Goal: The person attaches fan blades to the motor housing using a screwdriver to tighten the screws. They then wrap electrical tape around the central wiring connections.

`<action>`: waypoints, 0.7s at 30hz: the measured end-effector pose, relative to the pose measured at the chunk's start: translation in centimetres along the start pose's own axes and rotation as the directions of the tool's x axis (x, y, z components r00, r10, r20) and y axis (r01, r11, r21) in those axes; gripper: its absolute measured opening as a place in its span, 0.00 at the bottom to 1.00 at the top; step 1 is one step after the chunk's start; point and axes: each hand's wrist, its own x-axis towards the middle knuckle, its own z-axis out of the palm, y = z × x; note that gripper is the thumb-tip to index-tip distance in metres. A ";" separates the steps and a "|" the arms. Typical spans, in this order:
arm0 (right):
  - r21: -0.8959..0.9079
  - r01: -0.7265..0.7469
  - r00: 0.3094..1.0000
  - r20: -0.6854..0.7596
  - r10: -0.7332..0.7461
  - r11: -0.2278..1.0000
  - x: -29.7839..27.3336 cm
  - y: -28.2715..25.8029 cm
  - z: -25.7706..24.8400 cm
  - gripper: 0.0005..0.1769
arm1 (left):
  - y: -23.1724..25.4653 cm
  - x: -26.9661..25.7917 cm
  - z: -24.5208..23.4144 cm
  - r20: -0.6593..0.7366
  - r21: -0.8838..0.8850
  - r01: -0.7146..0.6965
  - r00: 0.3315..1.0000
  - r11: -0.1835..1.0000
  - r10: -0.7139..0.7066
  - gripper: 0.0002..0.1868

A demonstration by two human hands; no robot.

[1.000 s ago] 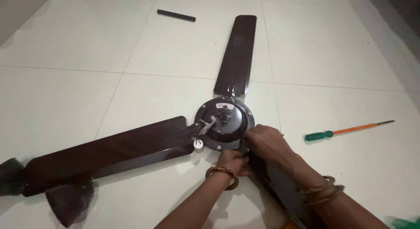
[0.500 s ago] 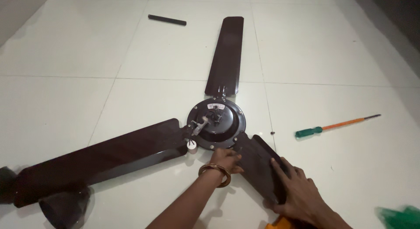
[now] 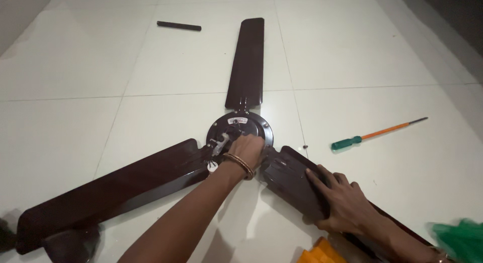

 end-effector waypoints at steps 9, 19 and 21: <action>-0.022 0.010 1.000 0.022 -0.010 1.000 0.2 0.5 -0.5 0.75 | 0.7 1.1 0.4 0.085 0.277 -0.158 0.987 0.948 0.139 0.06; -0.034 0.023 1.000 0.020 -0.023 0.999 0.9 1.1 0.2 0.77 | -0.9 2.2 1.2 0.067 0.160 -0.208 0.978 0.965 0.200 0.06; -0.038 -0.001 0.998 0.061 0.003 0.999 1.0 1.0 0.3 0.76 | -0.8 2.1 1.6 0.041 0.150 -0.183 0.983 0.971 0.179 0.07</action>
